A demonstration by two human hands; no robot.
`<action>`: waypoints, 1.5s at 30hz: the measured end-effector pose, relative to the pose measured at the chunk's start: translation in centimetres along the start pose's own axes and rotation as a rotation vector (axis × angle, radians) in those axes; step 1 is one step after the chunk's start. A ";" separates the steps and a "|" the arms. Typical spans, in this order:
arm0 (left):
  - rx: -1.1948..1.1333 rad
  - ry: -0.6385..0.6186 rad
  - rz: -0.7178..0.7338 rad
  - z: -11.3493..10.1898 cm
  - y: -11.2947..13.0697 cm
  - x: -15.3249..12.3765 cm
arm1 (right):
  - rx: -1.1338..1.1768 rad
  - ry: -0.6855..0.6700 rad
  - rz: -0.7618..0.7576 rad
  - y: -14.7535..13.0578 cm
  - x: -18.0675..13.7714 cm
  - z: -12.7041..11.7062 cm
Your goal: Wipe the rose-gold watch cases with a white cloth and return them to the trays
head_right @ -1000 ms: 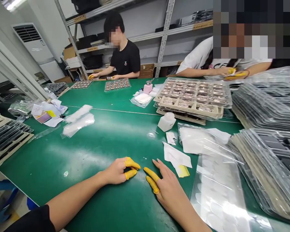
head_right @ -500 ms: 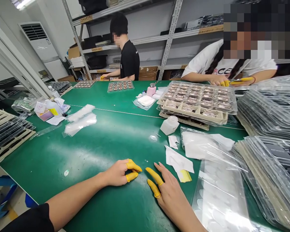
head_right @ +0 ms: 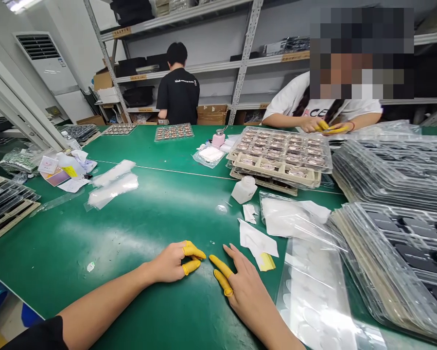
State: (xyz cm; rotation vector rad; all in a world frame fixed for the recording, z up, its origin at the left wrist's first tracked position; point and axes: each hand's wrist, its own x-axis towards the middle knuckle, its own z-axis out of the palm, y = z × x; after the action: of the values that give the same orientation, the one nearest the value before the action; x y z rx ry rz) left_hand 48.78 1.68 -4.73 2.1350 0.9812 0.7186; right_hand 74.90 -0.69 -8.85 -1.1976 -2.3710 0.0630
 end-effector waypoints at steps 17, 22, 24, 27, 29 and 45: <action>0.003 0.016 0.008 -0.1 0.1 0.0 | -0.020 -0.024 0.007 0.1 -0.2 0.2; 0.002 0.018 0.005 -0.1 0.0 -0.1 | -0.025 -0.036 0.001 0.1 -0.2 0.0; 0.004 0.016 0.003 -0.1 0.0 -0.1 | -0.045 -0.030 -0.017 0.0 -0.1 -0.1; 0.006 0.016 0.002 -0.2 0.0 -0.1 | -0.085 -0.022 -0.034 -0.2 0.1 -0.3; 0.002 0.014 0.002 -0.2 0.0 -0.2 | -0.104 -0.021 -0.038 -0.3 0.1 -0.4; 0.015 0.016 0.001 -0.1 0.1 -0.1 | -0.064 -0.065 -0.007 -0.2 0.3 -0.6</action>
State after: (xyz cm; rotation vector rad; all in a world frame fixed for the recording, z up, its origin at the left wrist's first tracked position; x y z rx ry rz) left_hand 48.69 1.59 -4.56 2.1453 0.9973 0.7322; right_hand 74.83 -0.73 -8.19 -1.2347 -2.4501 0.0241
